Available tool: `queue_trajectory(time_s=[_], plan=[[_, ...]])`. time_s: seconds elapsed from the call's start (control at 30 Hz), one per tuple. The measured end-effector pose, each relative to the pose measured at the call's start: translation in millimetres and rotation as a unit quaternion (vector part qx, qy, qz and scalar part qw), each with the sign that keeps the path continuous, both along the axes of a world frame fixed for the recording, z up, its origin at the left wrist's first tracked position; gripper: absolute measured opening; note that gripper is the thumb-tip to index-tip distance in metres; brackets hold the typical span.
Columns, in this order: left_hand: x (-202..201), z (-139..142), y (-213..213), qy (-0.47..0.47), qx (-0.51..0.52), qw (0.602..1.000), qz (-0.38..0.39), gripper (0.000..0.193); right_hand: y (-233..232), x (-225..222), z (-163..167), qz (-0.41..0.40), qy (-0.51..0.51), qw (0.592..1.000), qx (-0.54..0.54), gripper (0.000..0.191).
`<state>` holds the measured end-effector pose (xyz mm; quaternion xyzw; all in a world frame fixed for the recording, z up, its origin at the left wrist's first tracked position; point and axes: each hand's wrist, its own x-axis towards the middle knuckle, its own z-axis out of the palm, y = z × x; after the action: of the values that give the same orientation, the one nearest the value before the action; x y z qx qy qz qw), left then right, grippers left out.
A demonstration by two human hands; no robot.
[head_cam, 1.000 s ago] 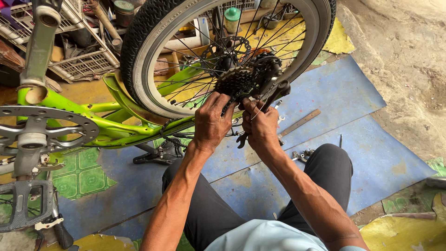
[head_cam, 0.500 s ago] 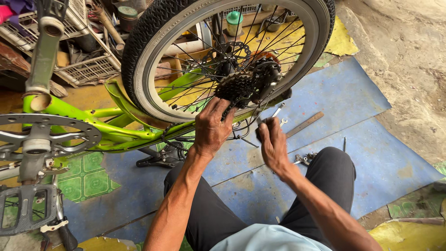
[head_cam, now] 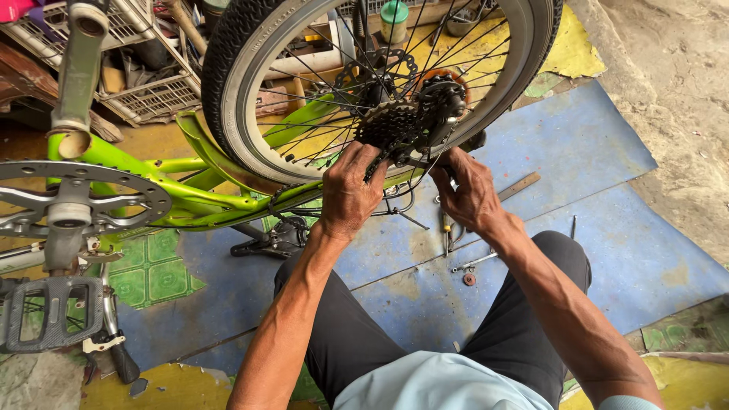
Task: The person adjusts the rear derailleur and chain on a green bicycle using a screwdriver and wrench. They rotate the wheel, tighten bolts, and align the chain across the cassette while seated on the floor.
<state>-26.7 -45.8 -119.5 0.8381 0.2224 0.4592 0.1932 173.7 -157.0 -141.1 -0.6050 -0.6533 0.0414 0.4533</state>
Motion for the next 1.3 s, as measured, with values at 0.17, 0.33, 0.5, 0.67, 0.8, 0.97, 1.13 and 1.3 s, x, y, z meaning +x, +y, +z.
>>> queue_trajectory(time_s=[0.17,0.33,0.5,0.67,0.8,0.97,1.13,1.3], plan=[[1,0,1,-0.007,-0.003,1.000,-0.003,0.025,1,14,39,-0.009,-0.185,0.983,0.018,0.010],[2,-1,1,0.002,-0.010,1.000,0.008,0.025,-7,15,64,-0.011,-0.326,0.940,0.100,0.013],[1,0,1,-0.008,0.002,1.000,0.003,0.025,-17,5,38,-0.024,-0.180,0.980,0.087,0.011],[0,0,0,0.004,-0.007,1.000,0.009,0.023,-9,-9,-8,-0.039,0.027,0.996,0.070,0.009],[-1,-1,0,0.002,-0.007,1.000,0.006,0.022,-1,-11,-22,-0.043,0.047,0.997,0.052,0.014],[-1,1,-1,0.005,0.026,0.999,0.020,0.022,0,-13,-24,-0.073,0.055,0.996,0.018,0.026],[-2,3,-3,0.000,-0.003,1.000,0.004,0.022,-3,-13,-7,-0.009,0.103,0.994,0.032,0.017],[-1,6,-4,-0.006,-0.005,1.000,0.000,0.022,-12,16,44,-0.018,-0.257,0.960,0.108,0.018]])
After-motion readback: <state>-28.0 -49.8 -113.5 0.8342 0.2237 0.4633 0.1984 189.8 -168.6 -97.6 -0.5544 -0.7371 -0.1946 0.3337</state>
